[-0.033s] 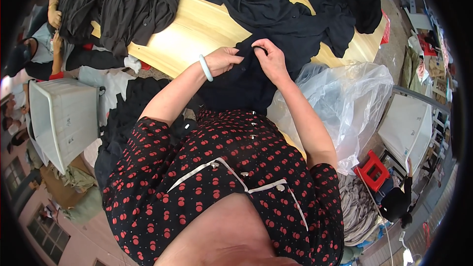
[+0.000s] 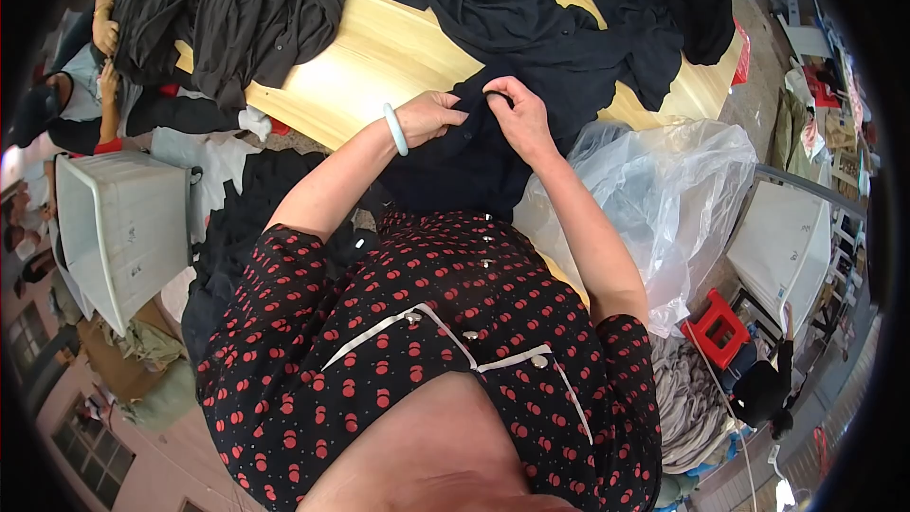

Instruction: Packaging garments into plastic bags at a work table in a factory.

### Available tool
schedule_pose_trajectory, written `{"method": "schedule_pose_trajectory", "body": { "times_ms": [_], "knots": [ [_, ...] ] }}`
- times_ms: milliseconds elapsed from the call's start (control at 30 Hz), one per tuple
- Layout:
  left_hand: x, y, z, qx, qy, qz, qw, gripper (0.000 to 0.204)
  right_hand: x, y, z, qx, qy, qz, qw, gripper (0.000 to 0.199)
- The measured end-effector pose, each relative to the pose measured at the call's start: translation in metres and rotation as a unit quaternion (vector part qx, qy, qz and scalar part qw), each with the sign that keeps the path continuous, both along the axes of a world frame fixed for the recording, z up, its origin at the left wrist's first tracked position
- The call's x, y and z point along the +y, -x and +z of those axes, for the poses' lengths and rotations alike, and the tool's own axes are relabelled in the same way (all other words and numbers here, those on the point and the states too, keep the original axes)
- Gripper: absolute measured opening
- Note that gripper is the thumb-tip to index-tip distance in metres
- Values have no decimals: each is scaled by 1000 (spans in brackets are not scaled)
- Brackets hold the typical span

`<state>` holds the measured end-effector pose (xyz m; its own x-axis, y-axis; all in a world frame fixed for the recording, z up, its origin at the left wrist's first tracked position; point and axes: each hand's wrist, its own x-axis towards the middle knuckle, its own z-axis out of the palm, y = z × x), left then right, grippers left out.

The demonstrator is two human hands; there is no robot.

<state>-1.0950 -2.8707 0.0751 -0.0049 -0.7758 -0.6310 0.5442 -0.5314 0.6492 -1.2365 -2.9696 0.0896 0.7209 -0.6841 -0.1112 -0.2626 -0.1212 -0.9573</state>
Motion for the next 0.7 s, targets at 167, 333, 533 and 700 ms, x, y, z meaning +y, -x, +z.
{"method": "schedule_pose_trajectory", "body": {
  "times_ms": [167, 333, 533, 700],
  "knots": [
    [-16, -9, -3, -716, 150, -22, 682, 23, 1, -1, 3, 28, 54, 20, 998, 15],
    [-31, -2, 16, -511, 106, 41, 852, 21, 0, -6, 17, 44, 132, 41, 989, 13],
    [-29, 5, 9, -356, 94, 80, 926, 20, -6, -8, 22, 79, 127, 54, 987, 15],
    [-30, 5, 6, -406, 75, 20, 910, 19, -9, -3, 16, 70, 105, 54, 991, 14]
  ]
}}
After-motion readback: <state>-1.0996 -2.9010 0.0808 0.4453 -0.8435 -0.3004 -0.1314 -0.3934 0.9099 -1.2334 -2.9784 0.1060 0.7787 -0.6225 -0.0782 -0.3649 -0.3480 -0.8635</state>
